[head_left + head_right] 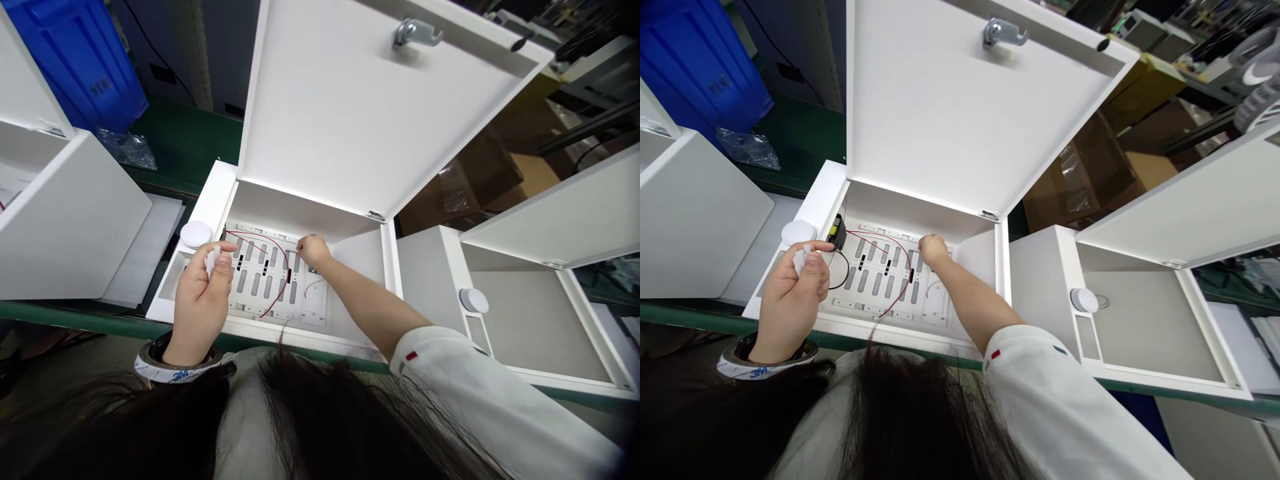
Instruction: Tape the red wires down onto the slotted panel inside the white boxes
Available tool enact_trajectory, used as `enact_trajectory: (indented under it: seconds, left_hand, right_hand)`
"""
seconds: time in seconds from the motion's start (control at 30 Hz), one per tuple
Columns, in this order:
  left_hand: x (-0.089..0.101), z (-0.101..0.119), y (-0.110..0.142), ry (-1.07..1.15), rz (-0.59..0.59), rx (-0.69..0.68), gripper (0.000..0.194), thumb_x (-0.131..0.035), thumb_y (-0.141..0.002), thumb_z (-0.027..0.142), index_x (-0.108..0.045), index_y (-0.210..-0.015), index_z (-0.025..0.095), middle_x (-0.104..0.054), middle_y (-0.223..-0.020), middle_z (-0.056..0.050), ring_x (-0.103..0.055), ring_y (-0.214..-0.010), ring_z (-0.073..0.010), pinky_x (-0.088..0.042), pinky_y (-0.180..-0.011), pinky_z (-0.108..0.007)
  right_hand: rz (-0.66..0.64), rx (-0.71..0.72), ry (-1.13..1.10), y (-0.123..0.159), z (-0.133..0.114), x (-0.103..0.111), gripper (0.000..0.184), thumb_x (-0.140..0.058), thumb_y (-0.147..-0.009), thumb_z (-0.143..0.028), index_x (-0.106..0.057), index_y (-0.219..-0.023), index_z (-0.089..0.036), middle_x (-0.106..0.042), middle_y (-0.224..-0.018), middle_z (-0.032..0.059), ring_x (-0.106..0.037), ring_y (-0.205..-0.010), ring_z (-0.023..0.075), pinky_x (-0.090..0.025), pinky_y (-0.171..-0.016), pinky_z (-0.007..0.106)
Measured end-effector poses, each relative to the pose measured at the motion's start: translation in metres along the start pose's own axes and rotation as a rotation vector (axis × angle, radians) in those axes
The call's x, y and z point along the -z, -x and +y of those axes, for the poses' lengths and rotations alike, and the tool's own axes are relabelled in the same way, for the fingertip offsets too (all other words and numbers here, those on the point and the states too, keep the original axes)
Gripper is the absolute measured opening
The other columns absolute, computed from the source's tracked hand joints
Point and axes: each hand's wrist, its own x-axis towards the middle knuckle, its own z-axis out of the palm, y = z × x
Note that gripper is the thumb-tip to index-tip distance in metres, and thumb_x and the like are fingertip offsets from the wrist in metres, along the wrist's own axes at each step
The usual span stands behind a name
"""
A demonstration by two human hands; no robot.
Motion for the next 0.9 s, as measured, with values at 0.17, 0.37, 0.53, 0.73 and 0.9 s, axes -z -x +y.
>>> enact_trajectory:
  seconds: [0.17,0.37,0.53,0.73,0.9]
  left_hand:
    - [0.001,0.0,-0.002,0.075,0.015,0.038,0.028,-0.052,-0.094,0.047,-0.059,-0.105,0.023,-0.031,-0.062,0.004,-0.029,-0.05,-0.0074,-0.025,-0.044,-0.02]
    - [0.001,-0.001,-0.002,0.09,0.024,0.045,0.026,-0.052,-0.095,0.045,-0.06,-0.104,0.022,-0.031,-0.063,0.003,-0.029,-0.051,-0.0071,-0.025,-0.044,-0.019]
    - [0.002,-0.002,-0.003,0.116,0.01,0.034,0.025,-0.052,-0.095,0.043,-0.06,-0.105,0.022,-0.031,-0.063,0.003,-0.029,-0.051,-0.0072,-0.026,-0.045,-0.018]
    - [0.002,-0.002,-0.003,0.116,0.001,0.048,0.025,-0.052,-0.095,0.043,-0.059,-0.106,0.022,-0.031,-0.062,0.004,-0.028,-0.051,-0.0074,-0.025,-0.044,-0.018]
    - [0.001,0.001,-0.002,0.101,0.005,0.077,0.025,-0.053,-0.094,0.044,-0.059,-0.105,0.023,-0.031,-0.062,0.003,-0.028,-0.052,-0.0081,-0.025,-0.046,-0.02]
  right_hand:
    - [-0.066,0.143,-0.032,0.017,0.002,-0.041,0.024,-0.058,-0.084,-0.02,-0.077,-0.097,-0.022,-0.072,-0.104,0.0074,-0.065,-0.094,0.0185,-0.044,-0.08,0.023]
    - [-0.099,0.261,-0.022,0.03,0.007,-0.061,0.028,-0.056,-0.086,-0.019,-0.076,-0.106,-0.021,-0.073,-0.106,0.0068,-0.065,-0.102,0.0192,-0.044,-0.088,0.024]
    - [-0.11,0.37,0.067,0.036,0.01,-0.059,0.029,-0.052,-0.09,-0.02,-0.077,-0.105,-0.021,-0.073,-0.103,0.0099,-0.064,-0.102,0.0216,-0.043,-0.082,0.026]
    - [-0.13,0.421,0.136,0.037,0.01,-0.057,0.032,-0.049,-0.091,-0.017,-0.076,-0.108,-0.02,-0.071,-0.099,0.0117,-0.061,-0.101,0.0225,-0.041,-0.077,0.027]
    - [-0.143,0.488,0.198,0.037,0.01,-0.058,0.035,-0.048,-0.087,-0.009,-0.075,-0.108,-0.016,-0.069,-0.098,0.0132,-0.059,-0.105,0.0249,-0.042,-0.077,0.029]
